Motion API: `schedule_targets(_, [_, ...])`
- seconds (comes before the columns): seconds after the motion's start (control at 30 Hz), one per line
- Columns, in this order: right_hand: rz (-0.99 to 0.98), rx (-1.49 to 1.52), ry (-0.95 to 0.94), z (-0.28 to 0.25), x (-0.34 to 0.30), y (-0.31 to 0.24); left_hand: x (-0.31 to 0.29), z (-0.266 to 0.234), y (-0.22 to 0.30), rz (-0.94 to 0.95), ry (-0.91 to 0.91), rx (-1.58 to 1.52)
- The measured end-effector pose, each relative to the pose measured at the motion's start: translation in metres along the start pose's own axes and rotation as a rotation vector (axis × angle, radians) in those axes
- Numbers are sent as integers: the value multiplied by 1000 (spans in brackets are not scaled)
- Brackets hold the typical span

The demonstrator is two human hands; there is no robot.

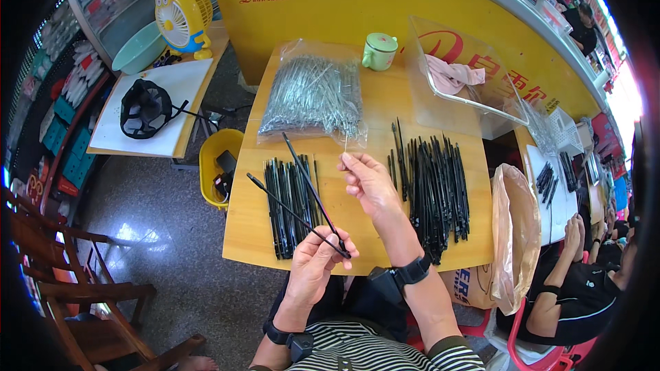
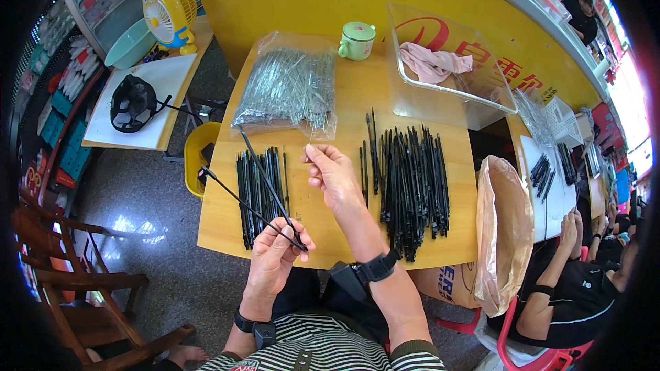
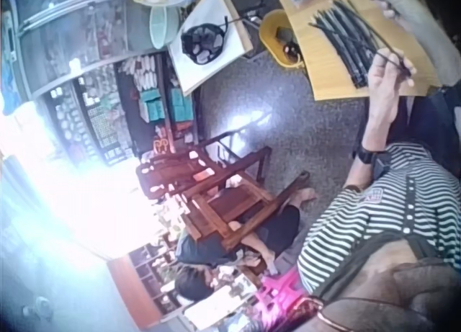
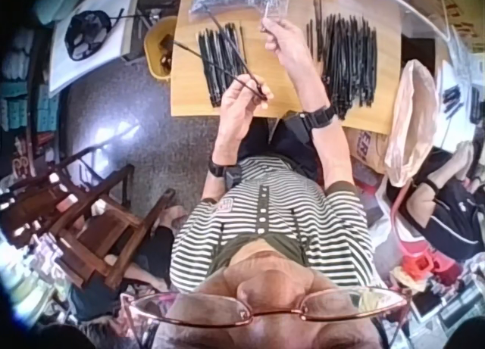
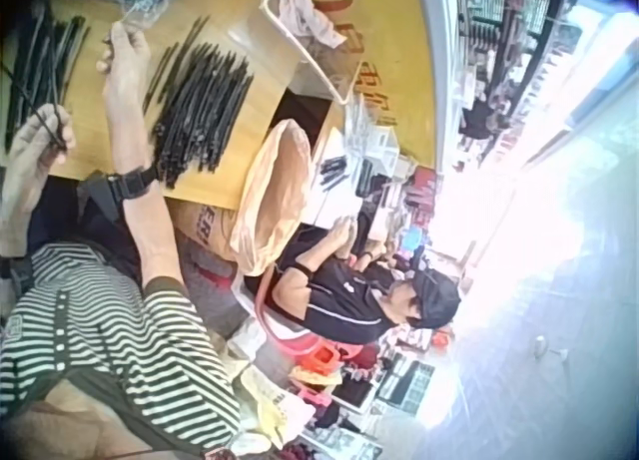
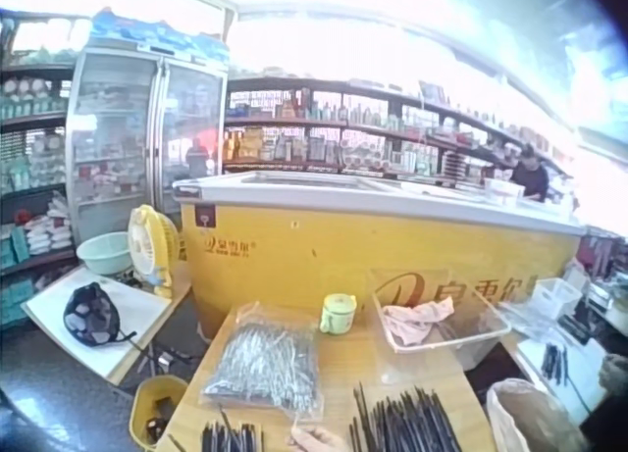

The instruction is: Inserting thin white wires into the heads of black zip ties.

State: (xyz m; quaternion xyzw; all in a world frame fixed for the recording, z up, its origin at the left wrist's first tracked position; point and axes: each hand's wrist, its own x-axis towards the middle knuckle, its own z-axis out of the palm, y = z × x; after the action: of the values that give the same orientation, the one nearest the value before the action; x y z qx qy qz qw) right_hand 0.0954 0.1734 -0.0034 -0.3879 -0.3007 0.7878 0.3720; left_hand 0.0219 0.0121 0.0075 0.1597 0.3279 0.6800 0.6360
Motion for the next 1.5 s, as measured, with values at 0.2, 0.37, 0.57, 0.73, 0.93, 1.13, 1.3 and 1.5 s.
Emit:
schedule_targets(0.2, [54, -14, -84, -1, -24, 3, -1, 1, 0, -6, 5, 2])
schedule_targets(0.37, [145, -38, -170, -2, -34, 0, -5, 1, 1, -1, 27, 47])
schedule_targets(0.57, [217, -51, -240, -12, -54, 1, -14, -3, 3, 11, 29, 71])
schedule_targets(0.73, [231, -37, -226, -10, -61, 7, -18, -5, 1, 14, 16, 77])
schedule_targets(0.93, [163, -76, -175, -15, -46, 8, -20, -3, -2, 9, -10, 81])
schedule_targets(1.13, [126, -206, -237, -25, -71, 21, -21, -2, -3, 17, 31, 82])
schedule_targets(1.3, [111, -367, -241, -30, -92, 19, -19, -3, -10, -2, -47, 90])
schedule_targets(1.5, [-80, -530, -170, -31, -87, 15, -22, 8, -19, -63, -58, 82])
